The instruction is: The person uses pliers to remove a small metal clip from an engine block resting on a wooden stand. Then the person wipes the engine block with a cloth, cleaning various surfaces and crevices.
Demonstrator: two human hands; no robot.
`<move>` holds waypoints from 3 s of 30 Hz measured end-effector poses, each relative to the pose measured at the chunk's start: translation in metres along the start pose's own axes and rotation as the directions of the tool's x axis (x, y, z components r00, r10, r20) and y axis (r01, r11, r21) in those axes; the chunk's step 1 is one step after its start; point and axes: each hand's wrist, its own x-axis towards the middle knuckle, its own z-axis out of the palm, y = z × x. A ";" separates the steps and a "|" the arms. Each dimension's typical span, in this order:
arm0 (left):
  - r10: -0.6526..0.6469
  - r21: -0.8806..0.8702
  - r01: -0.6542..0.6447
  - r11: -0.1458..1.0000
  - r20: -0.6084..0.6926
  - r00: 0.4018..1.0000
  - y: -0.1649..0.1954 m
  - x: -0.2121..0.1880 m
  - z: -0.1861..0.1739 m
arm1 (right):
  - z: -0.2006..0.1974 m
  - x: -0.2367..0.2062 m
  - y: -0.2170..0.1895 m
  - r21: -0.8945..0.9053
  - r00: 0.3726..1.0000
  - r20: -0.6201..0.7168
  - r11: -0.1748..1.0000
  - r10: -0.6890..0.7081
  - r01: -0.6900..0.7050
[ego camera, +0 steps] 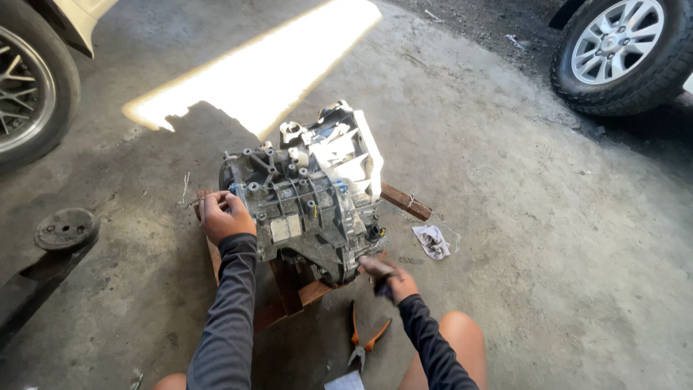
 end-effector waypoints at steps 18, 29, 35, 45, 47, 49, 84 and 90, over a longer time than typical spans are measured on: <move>0.069 0.056 -0.068 0.996 -0.010 0.998 -0.001 0.001 0.000 | 0.027 0.016 0.004 -0.071 0.949 -0.175 0.958 0.262 -0.277; 0.007 0.044 -0.007 0.999 0.011 1.000 0.004 0.003 -0.001 | 0.016 -0.005 0.008 -0.255 0.882 0.316 0.927 0.349 -0.276; 0.034 0.026 -0.033 0.999 -0.008 0.999 0.002 0.002 -0.001 | 0.066 0.020 0.018 -0.113 0.994 -0.102 0.992 0.041 -0.053; -0.004 0.040 0.003 0.999 0.019 1.000 -0.001 0.001 0.000 | 0.035 0.002 0.008 -0.090 0.877 0.307 0.929 0.370 -0.360; 0.044 0.063 -0.043 0.997 -0.010 0.999 -0.001 0.001 0.000 | 0.019 0.018 0.010 -0.270 0.949 0.256 0.956 0.186 -0.114; 0.054 0.060 -0.054 0.997 -0.007 0.999 -0.001 0.001 0.000 | 0.009 0.026 0.017 -0.463 0.992 0.086 0.878 -0.093 0.123; 0.057 0.040 -0.057 0.998 -0.014 0.998 0.000 0.002 0.000 | 0.094 0.042 0.000 0.087 0.855 -0.414 0.949 0.312 -0.304; 0.034 -0.001 -0.034 0.999 0.006 0.999 0.001 0.001 0.000 | 0.089 0.062 -0.012 -0.048 0.837 -0.264 0.860 0.480 -0.509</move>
